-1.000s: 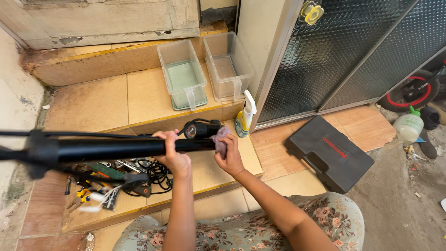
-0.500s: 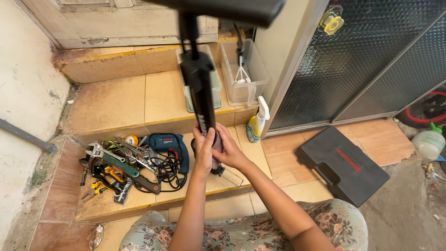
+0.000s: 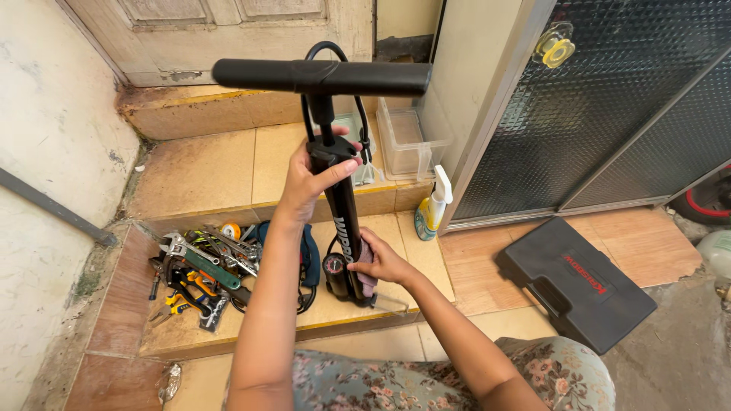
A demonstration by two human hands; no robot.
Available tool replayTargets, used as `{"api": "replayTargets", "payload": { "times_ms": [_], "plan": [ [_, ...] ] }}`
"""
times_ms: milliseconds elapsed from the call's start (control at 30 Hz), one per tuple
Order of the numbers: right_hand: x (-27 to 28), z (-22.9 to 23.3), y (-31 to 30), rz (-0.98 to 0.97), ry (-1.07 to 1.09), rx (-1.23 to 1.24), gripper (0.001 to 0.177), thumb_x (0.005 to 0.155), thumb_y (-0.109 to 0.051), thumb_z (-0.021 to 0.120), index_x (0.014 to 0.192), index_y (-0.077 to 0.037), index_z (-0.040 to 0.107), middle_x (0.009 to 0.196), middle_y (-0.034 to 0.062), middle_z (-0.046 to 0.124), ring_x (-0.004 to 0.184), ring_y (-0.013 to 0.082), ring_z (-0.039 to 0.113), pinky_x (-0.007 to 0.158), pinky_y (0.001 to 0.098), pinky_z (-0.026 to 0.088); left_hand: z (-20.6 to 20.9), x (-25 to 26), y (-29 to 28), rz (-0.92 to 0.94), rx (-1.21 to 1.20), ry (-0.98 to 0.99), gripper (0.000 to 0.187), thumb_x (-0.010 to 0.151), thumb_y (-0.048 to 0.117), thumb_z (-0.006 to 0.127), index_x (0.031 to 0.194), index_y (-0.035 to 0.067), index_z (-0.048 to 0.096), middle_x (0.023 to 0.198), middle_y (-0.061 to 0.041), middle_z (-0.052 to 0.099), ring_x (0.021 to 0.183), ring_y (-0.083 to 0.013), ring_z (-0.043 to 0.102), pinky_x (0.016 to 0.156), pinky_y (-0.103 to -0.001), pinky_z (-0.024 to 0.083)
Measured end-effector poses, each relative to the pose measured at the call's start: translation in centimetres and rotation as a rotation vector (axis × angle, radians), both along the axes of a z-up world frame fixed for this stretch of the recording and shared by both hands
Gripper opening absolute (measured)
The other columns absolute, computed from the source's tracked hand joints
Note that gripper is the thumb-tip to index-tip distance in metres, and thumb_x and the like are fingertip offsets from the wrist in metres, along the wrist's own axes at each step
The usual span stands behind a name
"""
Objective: The person sits on the stairs and wipes a bicycle pump with a cloth, then wipes the pump's hose and gauge. They open a black toolbox case on the floor, then spray and wipe a corded power drill with the cloth, turning it to clean different sides.
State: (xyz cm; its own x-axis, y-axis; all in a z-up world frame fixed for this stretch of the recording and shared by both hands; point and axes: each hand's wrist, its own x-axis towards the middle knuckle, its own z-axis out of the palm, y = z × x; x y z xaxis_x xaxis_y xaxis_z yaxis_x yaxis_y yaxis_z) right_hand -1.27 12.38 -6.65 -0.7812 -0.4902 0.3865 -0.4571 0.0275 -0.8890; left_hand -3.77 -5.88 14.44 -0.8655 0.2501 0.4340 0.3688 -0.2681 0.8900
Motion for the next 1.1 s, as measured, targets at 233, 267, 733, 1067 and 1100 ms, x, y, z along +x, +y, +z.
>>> {"api": "replayTargets", "payload": {
  "times_ms": [233, 267, 733, 1067, 1100],
  "plan": [
    [-1.6, 2.7, -1.8, -0.134, 0.031, -0.063, 0.078, 0.072, 0.008, 0.07, 0.146, 0.0, 0.047, 0.138, 0.0141, 0.052, 0.133, 0.0244, 0.05, 0.115, 0.0342, 0.038, -1.3, -0.2, 2.2, 0.109, 0.073, 0.168, 0.054, 0.083, 0.009, 0.084, 0.126, 0.006, 0.052, 0.114, -0.005, 0.064, 0.1, -0.012, 0.066, 0.091, -0.03, 0.057],
    [-1.7, 3.8, -2.0, -0.159, -0.001, -0.13, 0.078, 0.073, 0.008, 0.067, 0.147, -0.001, 0.044, 0.139, 0.0132, 0.051, 0.134, 0.0233, 0.049, 0.115, 0.0338, 0.037, -1.6, -0.4, 2.7, 0.111, 0.08, 0.148, 0.054, 0.083, 0.009, 0.083, 0.126, 0.006, 0.051, 0.112, -0.005, 0.065, 0.099, -0.0117, 0.066, 0.089, -0.029, 0.057],
    [1.8, -4.7, -2.4, -0.257, -0.637, -0.119, 0.078, 0.085, 0.011, 0.036, 0.16, -0.009, 0.029, 0.134, 0.0169, 0.054, 0.079, 0.0316, 0.054, 0.07, 0.0435, 0.048, -3.9, -0.8, 4.7, 0.268, 0.136, 0.237, 0.055, 0.085, 0.004, 0.076, 0.132, 0.003, 0.048, 0.114, -0.006, 0.063, 0.099, -0.0111, 0.065, 0.088, -0.027, 0.057],
    [-0.9, -4.5, -2.6, -0.275, 0.176, -0.307, 0.082, 0.083, 0.022, 0.038, 0.16, -0.003, 0.025, 0.148, 0.0278, 0.045, 0.129, 0.0395, 0.055, 0.102, 0.0489, 0.042, -6.8, 0.7, 6.8, 0.559, 0.055, 0.245, 0.056, 0.087, 0.005, 0.081, 0.13, 0.003, 0.046, 0.11, -0.004, 0.064, 0.095, -0.0098, 0.066, 0.084, -0.025, 0.056],
    [-0.4, -5.8, -2.7, -0.286, -0.112, -0.241, 0.082, 0.085, 0.018, 0.036, 0.162, -0.006, 0.024, 0.141, 0.03, 0.048, 0.118, 0.0407, 0.057, 0.096, 0.0493, 0.046, -7.7, 0.8, 7.0, 0.603, 0.021, 0.231, 0.055, 0.086, 0.005, 0.083, 0.127, 0.003, 0.046, 0.108, -0.003, 0.065, 0.094, -0.0091, 0.067, 0.082, -0.024, 0.057]
  ]
}}
